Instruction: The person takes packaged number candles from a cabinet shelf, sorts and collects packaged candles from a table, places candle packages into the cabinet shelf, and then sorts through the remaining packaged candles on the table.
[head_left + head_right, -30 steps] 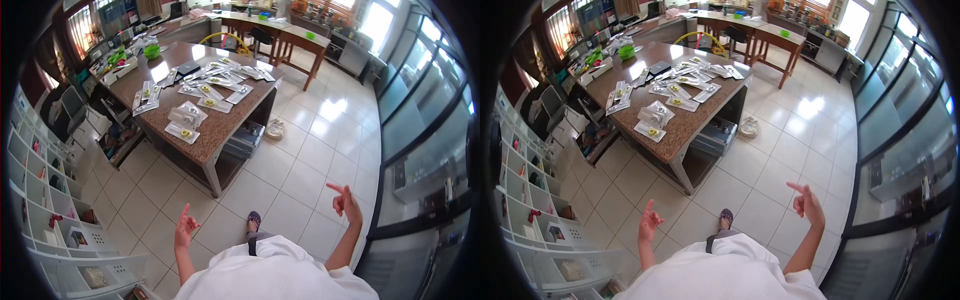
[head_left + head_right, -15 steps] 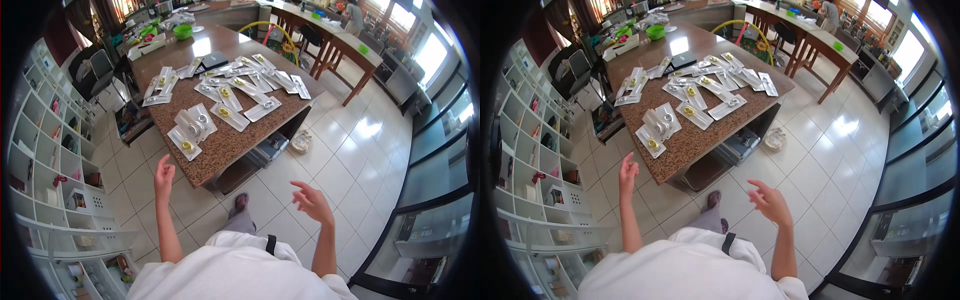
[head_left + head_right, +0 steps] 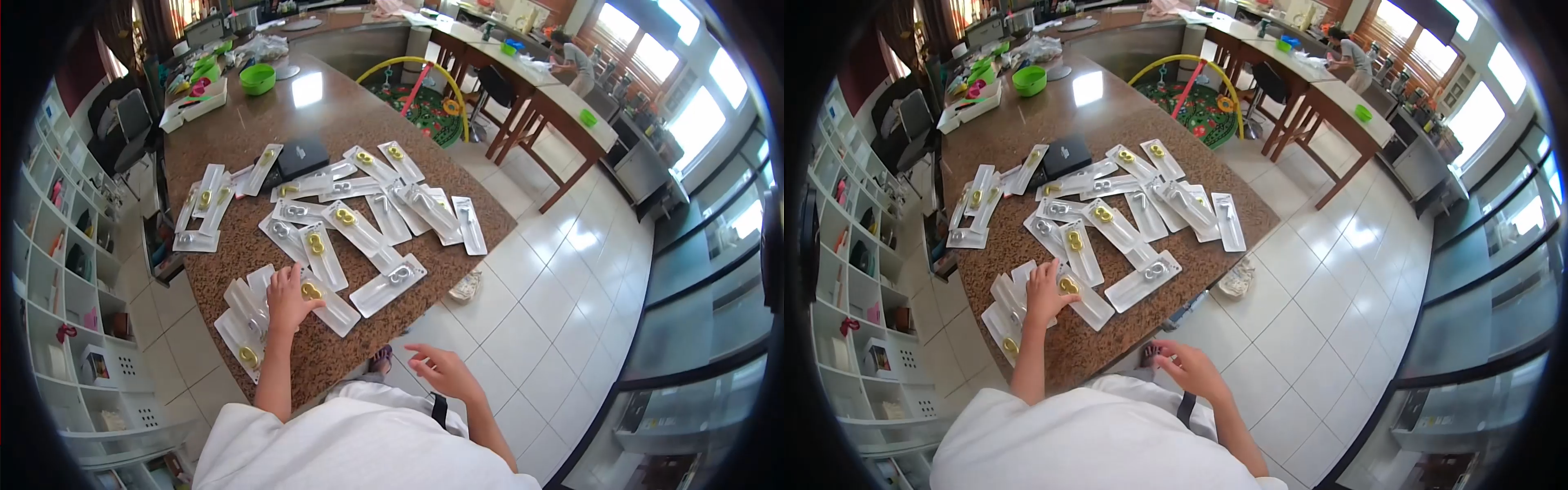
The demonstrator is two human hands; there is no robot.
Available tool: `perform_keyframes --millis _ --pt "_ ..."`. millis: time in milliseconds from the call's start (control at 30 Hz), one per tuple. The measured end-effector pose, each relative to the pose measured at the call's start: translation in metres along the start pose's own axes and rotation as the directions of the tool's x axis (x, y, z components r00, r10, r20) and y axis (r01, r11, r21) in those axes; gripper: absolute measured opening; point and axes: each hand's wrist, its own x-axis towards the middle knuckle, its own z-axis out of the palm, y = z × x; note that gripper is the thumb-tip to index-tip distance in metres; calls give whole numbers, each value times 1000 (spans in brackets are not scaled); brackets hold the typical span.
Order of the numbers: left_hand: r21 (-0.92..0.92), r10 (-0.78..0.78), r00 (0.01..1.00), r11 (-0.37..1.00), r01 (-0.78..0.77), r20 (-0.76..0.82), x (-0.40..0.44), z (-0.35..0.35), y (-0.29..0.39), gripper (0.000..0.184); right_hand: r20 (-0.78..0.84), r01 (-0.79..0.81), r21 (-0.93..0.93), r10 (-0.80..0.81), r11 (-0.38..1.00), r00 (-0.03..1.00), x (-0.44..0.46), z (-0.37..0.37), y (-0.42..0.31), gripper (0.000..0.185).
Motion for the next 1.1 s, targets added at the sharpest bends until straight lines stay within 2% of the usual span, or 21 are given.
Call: perform_keyframes --millis 133,167,300,400,467,667,800,833,900,967,1000,1100 --pt "-69 -196 969 976 208 149 6 -9 3 80 -27 -57 226 65 972 998 40 -21 18 28" --pt "-63 -223 963 970 235 154 8 -13 0 80 0 -60 223 62 973 998 54 -25 18 28" --pt "-383 -178 981 903 195 79 2 -21 -1 88 85 -8 264 -15 964 996 103 -40 19 27" --pt "-418 -200 978 885 206 57 2 -24 8 88 137 48 238 -83 970 987 146 -54 4 25" --pt "-449 -180 984 878 166 11 12 -22 18 88 235 122 117 -147 986 961 173 -67 -1 24" --pt "-409 -206 974 884 227 95 54 -16 45 87 257 274 92 -289 957 922 237 -116 -7 23" --pt "-230 -175 975 952 204 140 70 -3 44 87 127 346 20 -346 938 930 256 -160 15 24" --pt "-215 -164 973 956 197 161 71 -2 47 87 32 305 25 -305 952 952 263 -168 30 25" --pt "-247 -257 957 927 283 132 70 -4 52 86 -138 257 21 -251 966 958 274 -186 50 25" --pt "-284 -357 930 886 367 91 63 -8 56 86 -235 145 29 -134 989 963 281 -196 66 30" --pt "-271 -349 933 893 360 92 61 -8 57 86 -242 143 44 -128 989 962 281 -192 69 30" --pt "-306 -502 865 820 484 22 57 8 62 85 -299 228 -270 -307 936 904 283 -178 70 39"
